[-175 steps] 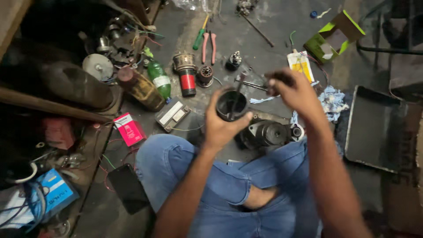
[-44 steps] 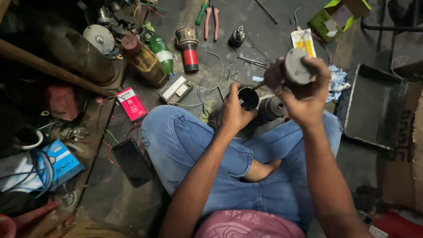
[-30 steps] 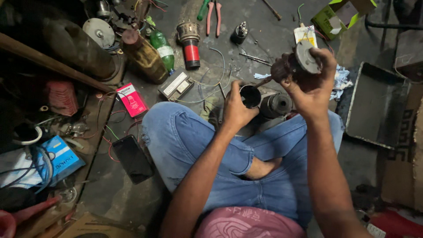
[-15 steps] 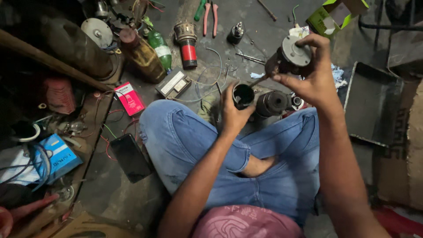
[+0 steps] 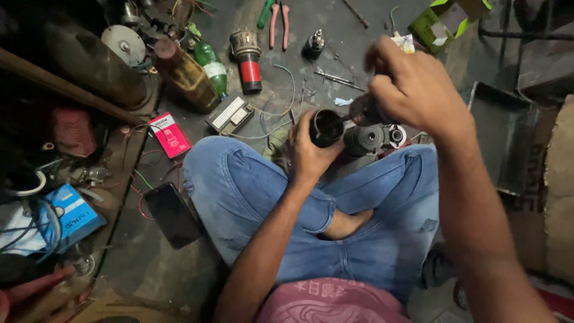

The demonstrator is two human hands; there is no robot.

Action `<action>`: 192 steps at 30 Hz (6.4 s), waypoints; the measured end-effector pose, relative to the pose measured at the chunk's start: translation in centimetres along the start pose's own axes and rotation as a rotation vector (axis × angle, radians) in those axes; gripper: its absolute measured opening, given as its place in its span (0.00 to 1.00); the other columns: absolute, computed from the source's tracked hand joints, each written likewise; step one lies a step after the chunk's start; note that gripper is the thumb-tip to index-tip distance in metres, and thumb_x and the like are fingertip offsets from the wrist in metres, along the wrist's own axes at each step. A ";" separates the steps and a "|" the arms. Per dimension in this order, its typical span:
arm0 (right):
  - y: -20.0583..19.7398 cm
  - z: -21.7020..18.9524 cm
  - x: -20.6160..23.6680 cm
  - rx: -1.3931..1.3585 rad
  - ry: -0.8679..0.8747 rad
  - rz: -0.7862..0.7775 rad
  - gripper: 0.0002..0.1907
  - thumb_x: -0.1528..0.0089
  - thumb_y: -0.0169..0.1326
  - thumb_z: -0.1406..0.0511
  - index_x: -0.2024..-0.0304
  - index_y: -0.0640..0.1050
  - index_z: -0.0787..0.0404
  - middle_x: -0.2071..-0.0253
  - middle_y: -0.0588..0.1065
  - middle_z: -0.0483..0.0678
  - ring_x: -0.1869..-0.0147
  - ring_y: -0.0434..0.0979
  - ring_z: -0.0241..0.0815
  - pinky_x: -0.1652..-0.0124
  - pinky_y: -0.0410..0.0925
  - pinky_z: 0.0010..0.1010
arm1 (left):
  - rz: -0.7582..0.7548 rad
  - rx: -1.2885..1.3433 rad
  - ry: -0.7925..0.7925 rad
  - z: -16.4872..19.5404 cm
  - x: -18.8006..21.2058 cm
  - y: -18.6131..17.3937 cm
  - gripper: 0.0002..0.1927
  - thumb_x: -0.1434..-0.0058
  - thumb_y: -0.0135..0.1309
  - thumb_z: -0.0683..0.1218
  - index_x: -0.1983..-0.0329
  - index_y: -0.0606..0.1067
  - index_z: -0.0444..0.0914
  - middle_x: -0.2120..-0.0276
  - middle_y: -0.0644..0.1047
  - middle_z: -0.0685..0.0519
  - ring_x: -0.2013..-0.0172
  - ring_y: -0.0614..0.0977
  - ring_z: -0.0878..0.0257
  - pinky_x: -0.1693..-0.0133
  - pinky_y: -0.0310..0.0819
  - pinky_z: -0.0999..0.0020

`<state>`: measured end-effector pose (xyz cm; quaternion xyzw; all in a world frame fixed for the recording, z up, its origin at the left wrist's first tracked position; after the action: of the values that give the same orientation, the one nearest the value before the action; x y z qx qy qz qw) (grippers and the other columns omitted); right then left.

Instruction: The person sits cross-legged on the workshop floor and works on a starter motor, separating its housing and gear assembly by hand and handling small parts, bearings and a solenoid. They then hold a long metal rod and tap the motor housing with it, working on the component in their lap.

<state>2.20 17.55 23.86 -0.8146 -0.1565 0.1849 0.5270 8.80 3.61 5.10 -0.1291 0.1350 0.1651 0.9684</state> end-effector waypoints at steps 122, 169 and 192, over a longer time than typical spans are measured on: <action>2.8 0.7 -2.6 -0.271 -0.059 -0.020 0.17 0.34 0.55 0.58 0.59 0.72 0.68 0.67 0.73 0.59 0.62 0.74 0.60 0.63 0.65 0.45 | -0.293 0.231 0.347 8.4 -6.1 0.5 0.42 0.54 0.75 0.62 0.44 0.72 0.35 0.56 0.80 0.45 0.54 0.84 0.50 0.49 0.77 0.58; 5.7 3.4 1.7 -1.275 0.293 0.669 0.10 0.33 0.47 0.64 0.65 0.72 0.64 0.67 0.72 0.46 0.61 0.71 0.37 0.57 0.67 0.27 | -0.635 0.813 0.136 8.5 -5.9 -0.2 0.37 0.33 0.42 0.62 0.33 0.70 0.30 0.38 0.75 0.43 0.38 0.76 0.57 0.30 0.65 0.62; 24.6 2.6 6.5 -0.947 0.141 0.157 0.20 0.42 0.53 0.68 0.48 0.74 0.67 0.53 0.77 0.58 0.52 0.79 0.53 0.54 0.70 0.37 | 0.102 0.341 0.358 4.9 -3.8 -4.5 0.45 0.45 0.71 0.56 0.30 0.63 0.39 0.39 0.70 0.48 0.41 0.75 0.55 0.37 0.73 0.61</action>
<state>8.15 12.84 -0.53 -0.9848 -0.1254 0.0770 0.0920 8.07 -0.14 11.78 0.0158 0.3365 0.1630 0.9274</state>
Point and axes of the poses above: each hand's wrist, its own x-axis away from the middle knuckle, its own y-axis out of the palm, z = x × y, the point moved 7 cm from there along -x, towards the middle knuckle
